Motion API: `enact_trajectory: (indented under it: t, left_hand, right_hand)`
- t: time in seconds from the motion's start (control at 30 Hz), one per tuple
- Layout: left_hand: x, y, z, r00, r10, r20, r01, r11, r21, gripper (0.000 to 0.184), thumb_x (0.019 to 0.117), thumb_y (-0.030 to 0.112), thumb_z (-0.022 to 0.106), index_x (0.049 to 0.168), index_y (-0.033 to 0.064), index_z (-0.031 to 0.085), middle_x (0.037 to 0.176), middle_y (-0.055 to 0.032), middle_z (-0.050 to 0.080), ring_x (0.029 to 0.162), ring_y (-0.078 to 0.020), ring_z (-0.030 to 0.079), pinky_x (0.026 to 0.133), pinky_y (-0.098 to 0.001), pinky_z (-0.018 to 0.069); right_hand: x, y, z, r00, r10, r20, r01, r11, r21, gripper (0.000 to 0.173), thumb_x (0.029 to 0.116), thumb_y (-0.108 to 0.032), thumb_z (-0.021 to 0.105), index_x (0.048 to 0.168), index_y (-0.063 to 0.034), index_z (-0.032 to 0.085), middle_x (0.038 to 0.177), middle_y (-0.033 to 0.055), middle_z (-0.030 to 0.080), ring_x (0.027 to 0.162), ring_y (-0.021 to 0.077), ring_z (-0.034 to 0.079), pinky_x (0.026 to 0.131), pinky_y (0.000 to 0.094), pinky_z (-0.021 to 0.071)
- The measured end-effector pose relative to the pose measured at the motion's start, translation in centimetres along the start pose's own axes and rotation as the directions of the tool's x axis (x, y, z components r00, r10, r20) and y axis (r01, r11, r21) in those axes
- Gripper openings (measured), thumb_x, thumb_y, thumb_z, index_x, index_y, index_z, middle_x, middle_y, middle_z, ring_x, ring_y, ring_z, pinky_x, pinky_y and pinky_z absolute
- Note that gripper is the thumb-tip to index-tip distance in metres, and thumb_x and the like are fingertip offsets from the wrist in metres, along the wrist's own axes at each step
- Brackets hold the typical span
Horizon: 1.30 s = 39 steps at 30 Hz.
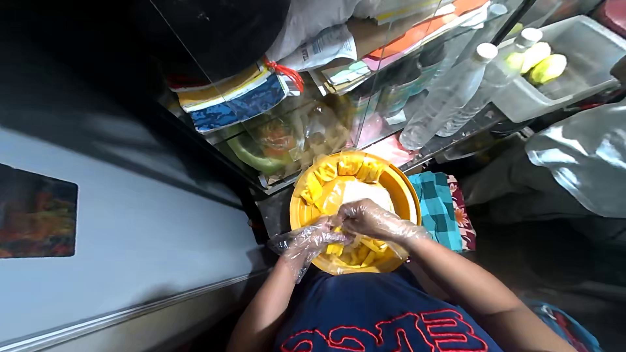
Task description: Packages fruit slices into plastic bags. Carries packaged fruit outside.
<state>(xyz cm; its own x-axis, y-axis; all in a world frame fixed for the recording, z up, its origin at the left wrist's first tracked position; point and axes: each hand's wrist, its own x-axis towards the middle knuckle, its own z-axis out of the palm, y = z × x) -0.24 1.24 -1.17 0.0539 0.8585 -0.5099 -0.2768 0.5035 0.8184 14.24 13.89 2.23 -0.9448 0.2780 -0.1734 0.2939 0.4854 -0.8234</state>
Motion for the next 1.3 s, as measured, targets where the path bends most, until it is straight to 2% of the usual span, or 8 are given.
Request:
enact_trajectory:
  t: [0.37, 0.47, 0.53, 0.67, 0.77, 0.93, 1.1, 1.3]
  left_hand:
    - [0.2, 0.8, -0.3, 0.994, -0.058, -0.091, 0.063, 0.997, 0.051, 0.058, 0.1044, 0.019, 0.057, 0.155, 0.0077, 0.032, 0.122, -0.0097, 0.064, 0.095, -0.0097, 0.066, 0.083, -0.0271, 0.056]
    - [0.2, 0.4, -0.6, 0.998, -0.032, -0.06, 0.04, 0.991, 0.129, 0.057, 0.1068, 0.023, 0.052, 0.157, 0.0079, 0.029, 0.122, -0.0078, 0.064, 0.094, -0.0064, 0.065, 0.084, -0.0248, 0.0554]
    - [0.2, 0.3, -0.8, 0.999, -0.023, -0.029, 0.025, 0.996, 0.087, 0.059, 0.1066, 0.021, 0.052, 0.157, 0.0067, 0.026, 0.118, -0.0083, 0.064, 0.091, -0.0074, 0.066, 0.082, -0.0255, 0.0565]
    - [-0.5, -0.4, -0.5, 0.998, -0.029, -0.052, 0.02, 0.985, -0.169, 0.038, 0.0962, 0.001, 0.06, 0.132, 0.0021, 0.049, 0.098, -0.0041, 0.07, 0.084, -0.0115, 0.069, 0.078, -0.0283, 0.0594]
    - [-0.7, -1.2, -0.6, 0.987, -0.048, -0.152, 0.016, 0.978, -0.208, 0.036, 0.0947, -0.003, 0.062, 0.129, -0.001, 0.05, 0.098, -0.0059, 0.071, 0.087, -0.0135, 0.07, 0.08, -0.0291, 0.06]
    - [-1.0, -1.4, -1.5, 0.966, -0.005, -0.258, -0.07, 0.958, -0.28, 0.039, 0.1021, 0.0, 0.053, 0.14, -0.0027, 0.042, 0.113, -0.0156, 0.07, 0.094, -0.0239, 0.073, 0.082, -0.0365, 0.0619]
    - [-0.7, -1.7, -1.6, 0.972, -0.008, -0.234, -0.045, 0.974, -0.22, 0.044, 0.1002, 0.001, 0.058, 0.141, -0.0016, 0.043, 0.116, -0.014, 0.07, 0.096, -0.0213, 0.073, 0.084, -0.0334, 0.0613]
    - [0.0, -1.1, -1.3, 0.975, -0.039, -0.219, 0.033, 0.999, -0.032, 0.048, 0.089, -0.003, 0.071, 0.133, -0.0034, 0.05, 0.11, -0.0093, 0.07, 0.095, -0.013, 0.07, 0.085, -0.0277, 0.0592]
  right_hand:
    - [-0.5, 3.1, 0.1, 0.933, 0.325, 0.152, -0.355, 0.9, 0.253, 0.049, 0.1008, -0.025, 0.066, 0.141, -0.0005, 0.052, 0.126, 0.0176, 0.063, 0.101, 0.0195, 0.066, 0.09, 0.0361, 0.0546]
    - [-0.4, 3.4, 0.5, 0.951, 0.289, 0.108, -0.308, 0.877, 0.368, 0.021, 0.1009, -0.021, 0.065, 0.111, -0.0022, 0.063, 0.091, 0.0035, 0.064, 0.074, 0.0047, 0.058, 0.071, 0.0221, 0.0507]
    - [-0.4, 3.3, 0.4, 0.954, 0.275, 0.119, -0.3, 0.867, 0.399, 0.015, 0.1024, -0.016, 0.062, 0.1, -0.0017, 0.062, 0.08, -0.0005, 0.06, 0.07, 0.0019, 0.056, 0.069, 0.0193, 0.0489]
    - [-0.8, 2.4, 0.1, 0.964, 0.264, 0.021, -0.244, 0.856, 0.456, 0.012, 0.103, -0.009, 0.057, 0.101, 0.0018, 0.062, 0.081, 0.0014, 0.063, 0.073, 0.003, 0.06, 0.074, 0.0211, 0.0522]
    - [-1.6, 3.0, -0.3, 0.966, 0.247, -0.076, -0.197, 0.895, 0.399, 0.016, 0.1025, -0.011, 0.059, 0.112, 0.0019, 0.063, 0.093, 0.0067, 0.066, 0.081, 0.0081, 0.064, 0.079, 0.0268, 0.0562]
    - [-3.8, 5.7, 0.6, 0.905, 0.25, 0.345, -0.226, 0.968, -0.11, 0.027, 0.1008, -0.02, 0.062, 0.122, -0.006, 0.07, 0.122, 0.0173, 0.068, 0.115, 0.0342, 0.064, 0.103, 0.0606, 0.0458]
    - [-3.4, 6.7, 3.1, 0.78, 0.157, 0.606, 0.013, 0.963, -0.267, 0.029, 0.1016, -0.015, 0.058, 0.128, -0.0171, 0.069, 0.132, 0.0125, 0.065, 0.121, 0.0366, 0.062, 0.101, 0.0648, 0.045]
    - [-1.8, 6.0, 2.6, 0.674, 0.162, 0.721, -0.001, 0.976, -0.218, 0.028, 0.0977, -0.006, 0.063, 0.125, -0.0053, 0.069, 0.123, 0.0189, 0.066, 0.112, 0.0363, 0.063, 0.098, 0.0593, 0.0464]
